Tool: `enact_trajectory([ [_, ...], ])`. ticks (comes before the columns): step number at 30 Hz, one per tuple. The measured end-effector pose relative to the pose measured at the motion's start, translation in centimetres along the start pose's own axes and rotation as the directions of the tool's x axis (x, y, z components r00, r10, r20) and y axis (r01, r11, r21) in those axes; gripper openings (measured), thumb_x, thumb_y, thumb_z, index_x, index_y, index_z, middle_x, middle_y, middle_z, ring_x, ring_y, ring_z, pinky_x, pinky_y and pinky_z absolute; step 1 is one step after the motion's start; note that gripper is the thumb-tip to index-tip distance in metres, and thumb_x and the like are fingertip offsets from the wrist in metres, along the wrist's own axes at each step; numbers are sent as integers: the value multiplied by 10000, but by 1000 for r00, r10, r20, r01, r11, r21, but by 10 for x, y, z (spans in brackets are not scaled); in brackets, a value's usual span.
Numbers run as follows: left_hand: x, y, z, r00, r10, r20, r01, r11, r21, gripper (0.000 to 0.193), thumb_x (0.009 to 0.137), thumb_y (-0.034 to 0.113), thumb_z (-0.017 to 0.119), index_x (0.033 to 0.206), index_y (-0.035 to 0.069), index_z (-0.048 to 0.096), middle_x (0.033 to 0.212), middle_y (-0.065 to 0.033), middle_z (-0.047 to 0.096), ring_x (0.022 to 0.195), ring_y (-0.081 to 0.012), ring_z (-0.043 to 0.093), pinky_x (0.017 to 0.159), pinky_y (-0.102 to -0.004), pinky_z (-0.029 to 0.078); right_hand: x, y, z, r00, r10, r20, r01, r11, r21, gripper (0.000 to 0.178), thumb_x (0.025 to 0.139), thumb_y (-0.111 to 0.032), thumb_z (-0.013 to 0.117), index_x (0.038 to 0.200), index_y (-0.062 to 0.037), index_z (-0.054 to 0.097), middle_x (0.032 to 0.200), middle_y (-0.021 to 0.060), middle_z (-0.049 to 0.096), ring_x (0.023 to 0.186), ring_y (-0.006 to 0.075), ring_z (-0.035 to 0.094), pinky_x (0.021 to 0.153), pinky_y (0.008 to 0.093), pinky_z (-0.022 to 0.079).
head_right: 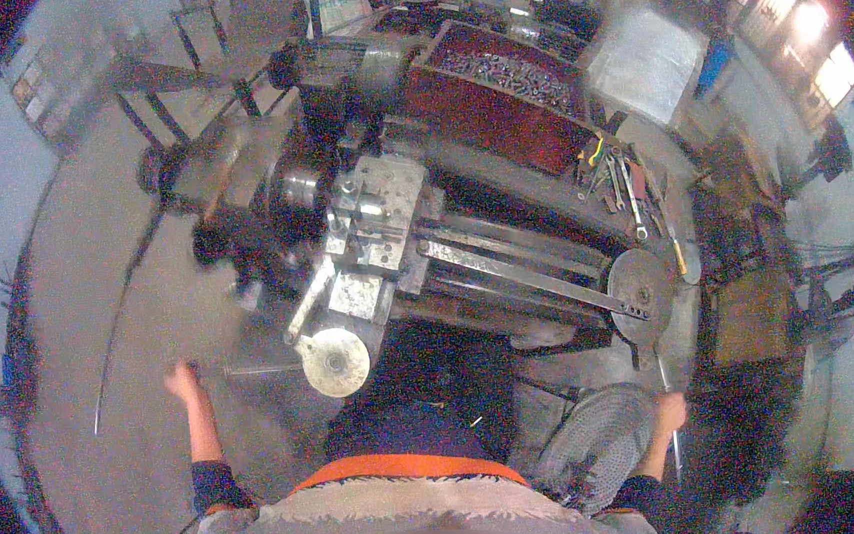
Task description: The person operates a metal lathe, repeatedly loading small cylindrical metal rods into the chuck, machining them, and placing the finished pieces into a perforated metal tray. The person uses both hands to handle the rods and adjust the machine controls throughout the clip.
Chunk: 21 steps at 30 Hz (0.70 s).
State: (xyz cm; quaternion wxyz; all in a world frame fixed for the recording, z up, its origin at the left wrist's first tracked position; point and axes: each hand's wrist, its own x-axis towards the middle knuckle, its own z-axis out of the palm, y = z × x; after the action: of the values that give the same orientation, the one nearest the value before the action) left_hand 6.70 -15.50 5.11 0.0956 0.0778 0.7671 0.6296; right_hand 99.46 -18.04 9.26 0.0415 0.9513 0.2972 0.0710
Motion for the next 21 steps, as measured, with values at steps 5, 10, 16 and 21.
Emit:
enact_trajectory([
  [5,-9,11,16,995,40,-95,-44,999,-32,132,693,-64,404,823,-51,396,665,-149,504,506,-223,526,498,-354,501,-32,-10,-3,999,-39,35,38,999,26,413,638,-351,604,842,6,586,881,240,608,857,395,586,759,457,463],
  [10,-8,14,27,992,15,-122,-19,999,-34,115,710,-77,379,820,-47,389,651,-133,488,497,-216,516,487,-356,500,-42,-18,-5,999,47,17,-48,997,61,396,641,-341,599,828,7,595,881,248,608,850,398,589,755,460,464],
  [16,7,5,25,996,49,-79,-61,988,-146,135,693,-82,382,823,-50,396,658,-132,498,491,-209,505,462,-341,493,-46,-28,-18,996,59,70,-63,996,57,399,646,-340,579,850,2,607,887,241,608,844,402,586,752,461,464],
  [21,-2,10,10,997,79,-16,-79,996,30,126,687,-16,484,800,-37,431,662,-124,514,503,-200,518,465,-338,488,12,-5,-6,995,-85,-48,83,996,-30,364,663,-340,561,820,-14,601,855,213,618,816,385,596,727,459,467],
])
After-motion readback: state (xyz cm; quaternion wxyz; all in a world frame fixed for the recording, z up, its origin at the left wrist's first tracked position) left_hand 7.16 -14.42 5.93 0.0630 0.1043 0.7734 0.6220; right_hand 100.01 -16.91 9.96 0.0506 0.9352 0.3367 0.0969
